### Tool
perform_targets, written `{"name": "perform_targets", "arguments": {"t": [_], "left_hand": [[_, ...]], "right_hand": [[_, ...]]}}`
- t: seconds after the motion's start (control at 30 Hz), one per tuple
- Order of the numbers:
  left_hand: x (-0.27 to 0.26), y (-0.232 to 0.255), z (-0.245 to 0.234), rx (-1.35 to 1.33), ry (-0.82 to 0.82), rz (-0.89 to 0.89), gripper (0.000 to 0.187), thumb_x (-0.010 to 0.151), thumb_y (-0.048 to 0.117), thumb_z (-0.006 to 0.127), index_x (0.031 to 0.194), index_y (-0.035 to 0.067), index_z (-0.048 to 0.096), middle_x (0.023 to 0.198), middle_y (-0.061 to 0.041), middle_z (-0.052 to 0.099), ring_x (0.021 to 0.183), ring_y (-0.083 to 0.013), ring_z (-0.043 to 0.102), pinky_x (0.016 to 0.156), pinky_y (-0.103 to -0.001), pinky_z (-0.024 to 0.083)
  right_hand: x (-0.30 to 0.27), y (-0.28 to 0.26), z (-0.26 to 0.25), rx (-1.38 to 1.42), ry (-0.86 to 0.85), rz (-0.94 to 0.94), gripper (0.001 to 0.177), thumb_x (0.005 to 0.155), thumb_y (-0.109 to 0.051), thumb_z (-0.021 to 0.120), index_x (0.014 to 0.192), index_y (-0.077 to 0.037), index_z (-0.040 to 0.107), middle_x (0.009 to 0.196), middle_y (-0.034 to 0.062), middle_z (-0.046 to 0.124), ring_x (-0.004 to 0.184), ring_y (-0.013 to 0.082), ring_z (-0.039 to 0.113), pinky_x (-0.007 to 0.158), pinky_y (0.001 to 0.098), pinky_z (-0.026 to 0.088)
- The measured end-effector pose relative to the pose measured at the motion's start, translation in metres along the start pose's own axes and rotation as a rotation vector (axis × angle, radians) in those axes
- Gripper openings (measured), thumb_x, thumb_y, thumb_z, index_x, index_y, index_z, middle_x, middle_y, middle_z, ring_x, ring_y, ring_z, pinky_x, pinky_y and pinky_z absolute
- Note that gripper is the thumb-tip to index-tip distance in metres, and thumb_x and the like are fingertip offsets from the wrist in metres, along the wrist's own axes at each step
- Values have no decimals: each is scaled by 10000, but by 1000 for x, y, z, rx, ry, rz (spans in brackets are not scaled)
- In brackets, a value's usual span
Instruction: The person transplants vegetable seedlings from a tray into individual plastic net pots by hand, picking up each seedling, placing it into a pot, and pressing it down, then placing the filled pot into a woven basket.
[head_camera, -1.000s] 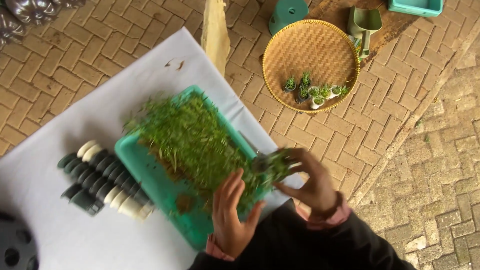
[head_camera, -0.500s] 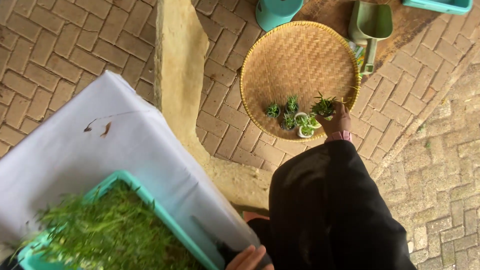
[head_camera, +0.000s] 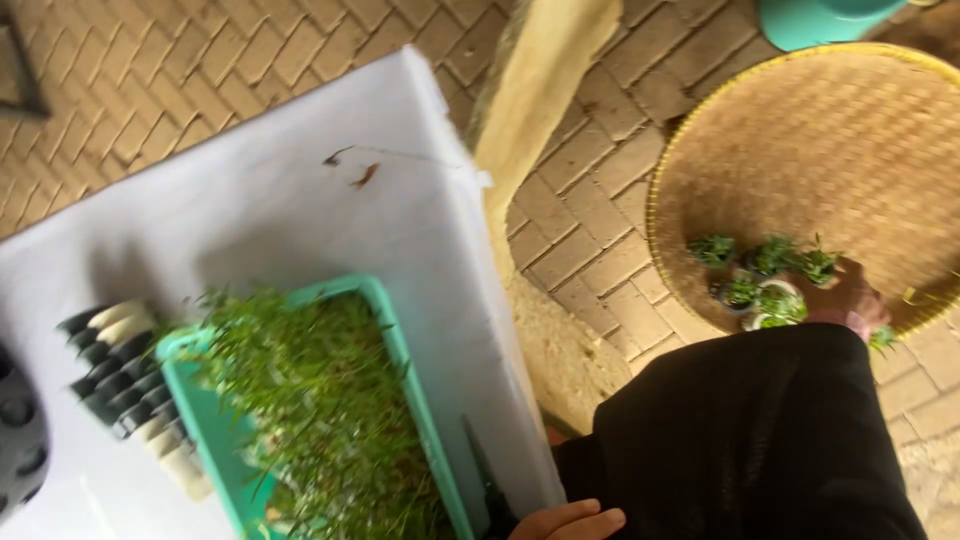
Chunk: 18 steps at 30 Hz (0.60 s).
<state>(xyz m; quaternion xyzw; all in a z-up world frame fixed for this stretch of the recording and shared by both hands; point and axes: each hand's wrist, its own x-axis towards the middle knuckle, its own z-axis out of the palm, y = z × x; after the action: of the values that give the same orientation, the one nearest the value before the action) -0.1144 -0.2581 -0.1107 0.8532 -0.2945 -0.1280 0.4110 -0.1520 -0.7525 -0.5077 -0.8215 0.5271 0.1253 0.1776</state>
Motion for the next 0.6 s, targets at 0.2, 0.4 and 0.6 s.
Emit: {"name": "perform_targets", "arguments": {"t": [0.2, 0.4, 0.6], "left_hand": [[46, 50, -61, -51, -61, -114, 80, 1069, 188, 652, 1046, 175, 727, 1203, 36, 788, 1195, -160, 733, 1029, -389, 560], [29, 36, -114, -118, -43, 92, 148, 1054, 227, 686, 1179, 160, 729, 1351, -65, 715, 1294, -286, 691, 1064, -483, 541], [7, 6, -203, -92, 194, 213, 182, 1037, 141, 712, 1212, 112, 671, 1386, -127, 663, 1254, -313, 719, 985, -445, 624]], "right_hand": [[3, 16, -32, 59, -8, -15, 875, 774, -545, 887, 1501, -166, 583, 1354, 133, 670, 1242, 391, 557, 1033, 627, 357], [-56, 6, -122, 270, 175, -435, 602, 940, -311, 829, 1417, -46, 576, 1375, 184, 655, 1266, 361, 614, 1108, 498, 488], [-149, -9, -203, 332, 238, -569, 492, 1116, -334, 727, 1475, -46, 552, 1416, 206, 586, 1373, 346, 603, 1108, 477, 515]]}}
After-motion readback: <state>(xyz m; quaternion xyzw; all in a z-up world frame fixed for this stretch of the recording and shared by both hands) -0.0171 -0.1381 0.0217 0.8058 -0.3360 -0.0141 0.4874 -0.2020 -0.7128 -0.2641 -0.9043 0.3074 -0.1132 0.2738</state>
